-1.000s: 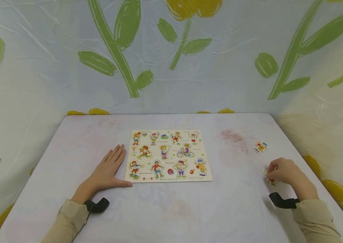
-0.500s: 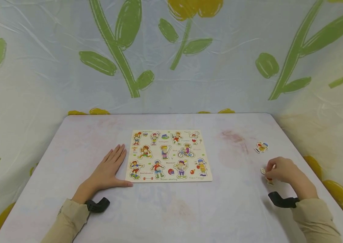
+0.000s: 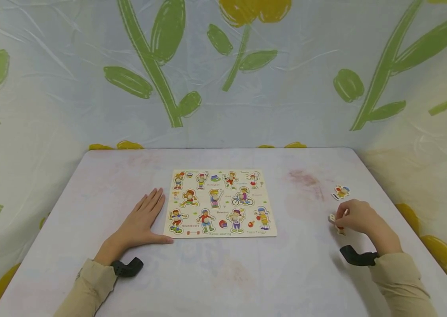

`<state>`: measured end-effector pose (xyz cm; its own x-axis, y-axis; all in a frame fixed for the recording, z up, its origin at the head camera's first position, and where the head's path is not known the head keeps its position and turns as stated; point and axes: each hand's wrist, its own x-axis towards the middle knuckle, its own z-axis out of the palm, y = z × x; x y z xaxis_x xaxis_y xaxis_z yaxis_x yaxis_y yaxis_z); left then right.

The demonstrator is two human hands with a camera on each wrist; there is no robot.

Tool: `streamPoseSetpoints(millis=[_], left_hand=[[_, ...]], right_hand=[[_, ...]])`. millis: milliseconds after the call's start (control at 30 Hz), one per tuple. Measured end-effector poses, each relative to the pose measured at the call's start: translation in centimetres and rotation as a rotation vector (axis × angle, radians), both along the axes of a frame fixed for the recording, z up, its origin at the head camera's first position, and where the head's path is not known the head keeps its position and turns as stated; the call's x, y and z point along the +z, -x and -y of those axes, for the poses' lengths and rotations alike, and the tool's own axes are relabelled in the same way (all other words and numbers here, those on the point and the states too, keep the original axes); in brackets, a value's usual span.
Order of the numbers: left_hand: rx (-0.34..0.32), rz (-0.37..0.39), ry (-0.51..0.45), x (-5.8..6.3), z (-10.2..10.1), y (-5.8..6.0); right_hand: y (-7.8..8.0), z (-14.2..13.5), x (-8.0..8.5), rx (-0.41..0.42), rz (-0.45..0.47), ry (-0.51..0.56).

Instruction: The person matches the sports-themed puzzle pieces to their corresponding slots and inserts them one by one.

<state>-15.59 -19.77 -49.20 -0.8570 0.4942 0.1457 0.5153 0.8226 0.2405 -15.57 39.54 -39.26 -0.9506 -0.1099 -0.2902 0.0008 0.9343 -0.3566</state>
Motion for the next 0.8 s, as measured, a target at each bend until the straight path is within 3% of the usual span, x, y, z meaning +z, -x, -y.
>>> streamPoseSetpoints(millis=[600,800], left_hand=[[0.002,0.003,-0.003,0.0,0.0,-0.1],[0.008,0.009,0.008,-0.1,0.0,0.0]], right_hand=[[1.7,3.0,0.6,0.092,-0.137,0.033],[2.4,4.3,0.8,0.085,-0.141,0.065]])
